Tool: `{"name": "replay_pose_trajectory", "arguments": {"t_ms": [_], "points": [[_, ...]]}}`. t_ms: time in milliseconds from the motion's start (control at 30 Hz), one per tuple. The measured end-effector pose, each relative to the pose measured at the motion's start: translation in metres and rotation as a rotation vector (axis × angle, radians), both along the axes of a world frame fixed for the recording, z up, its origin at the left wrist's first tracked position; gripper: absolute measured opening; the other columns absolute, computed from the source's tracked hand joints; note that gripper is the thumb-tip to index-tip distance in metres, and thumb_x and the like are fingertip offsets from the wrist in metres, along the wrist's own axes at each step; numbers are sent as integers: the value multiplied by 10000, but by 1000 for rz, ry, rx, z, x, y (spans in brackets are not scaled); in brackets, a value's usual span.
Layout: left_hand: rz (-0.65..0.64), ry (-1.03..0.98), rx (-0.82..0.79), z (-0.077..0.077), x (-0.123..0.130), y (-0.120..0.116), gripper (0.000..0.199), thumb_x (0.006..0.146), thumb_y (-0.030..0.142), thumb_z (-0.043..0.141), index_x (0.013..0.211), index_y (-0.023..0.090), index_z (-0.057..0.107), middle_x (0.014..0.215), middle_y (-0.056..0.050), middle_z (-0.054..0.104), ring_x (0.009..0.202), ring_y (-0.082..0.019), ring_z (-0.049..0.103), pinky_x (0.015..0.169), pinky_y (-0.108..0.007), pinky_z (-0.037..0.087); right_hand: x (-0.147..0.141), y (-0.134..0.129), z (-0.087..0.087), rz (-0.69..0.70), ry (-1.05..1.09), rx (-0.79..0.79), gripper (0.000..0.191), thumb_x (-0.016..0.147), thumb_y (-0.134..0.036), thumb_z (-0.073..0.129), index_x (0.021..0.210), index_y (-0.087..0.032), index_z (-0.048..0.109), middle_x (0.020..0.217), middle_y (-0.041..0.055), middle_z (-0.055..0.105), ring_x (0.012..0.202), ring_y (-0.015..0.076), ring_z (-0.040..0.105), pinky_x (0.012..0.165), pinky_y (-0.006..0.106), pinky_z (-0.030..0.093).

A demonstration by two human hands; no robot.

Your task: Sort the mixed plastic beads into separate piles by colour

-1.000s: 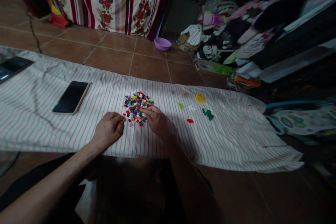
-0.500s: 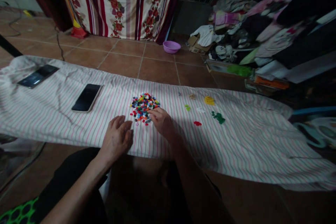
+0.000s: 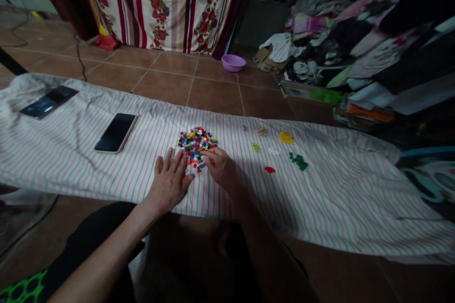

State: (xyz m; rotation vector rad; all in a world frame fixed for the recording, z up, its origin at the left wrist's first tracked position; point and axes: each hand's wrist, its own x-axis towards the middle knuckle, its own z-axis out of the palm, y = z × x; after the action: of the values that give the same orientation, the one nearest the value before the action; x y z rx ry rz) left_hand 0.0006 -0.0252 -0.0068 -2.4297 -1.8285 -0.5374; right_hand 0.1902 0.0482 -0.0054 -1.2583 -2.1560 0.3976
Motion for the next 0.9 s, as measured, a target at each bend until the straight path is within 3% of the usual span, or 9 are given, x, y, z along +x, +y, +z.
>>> {"name": "replay_pose_trajectory", "arguments": {"t_ms": [267, 533, 700, 900], "points": [[-29, -35, -59, 3, -24, 6, 474, 970, 382, 391, 1409, 212, 454, 1483, -142, 437, 1444, -352, 240, 1089, -562, 325, -1, 0, 1, -8, -8, 12, 273, 907, -174, 500, 1079, -214, 709, 949, 76, 678, 925, 201, 623, 866, 347, 511], [-45, -64, -24, 1, -11, 15, 482, 966, 400, 394, 1387, 179, 471, 1502, -205, 374, 1450, -380, 205, 1086, -588, 304, -4, 2, 0, -3, 11, 13, 243, 898, -169, 526, 1031, -206, 726, 940, 71, 668, 908, 182, 629, 842, 313, 514], [-41, -168, 7, 3, -3, 22, 438, 944, 387, 441, 1345, 225, 513, 1506, -173, 375, 1456, -382, 181, 1061, -620, 334, -3, 1, 1, 17, 16, 7, 254, 905, -167, 509, 1038, -217, 720, 959, 72, 664, 925, 180, 632, 847, 314, 522], [89, -167, -17, 9, 5, 33, 458, 938, 392, 426, 1322, 169, 535, 1490, -210, 382, 1446, -410, 185, 1062, -642, 308, -6, 1, -3, -14, 10, 8, 271, 914, -181, 491, 1075, -221, 706, 968, 73, 667, 942, 185, 625, 864, 329, 516]]}}
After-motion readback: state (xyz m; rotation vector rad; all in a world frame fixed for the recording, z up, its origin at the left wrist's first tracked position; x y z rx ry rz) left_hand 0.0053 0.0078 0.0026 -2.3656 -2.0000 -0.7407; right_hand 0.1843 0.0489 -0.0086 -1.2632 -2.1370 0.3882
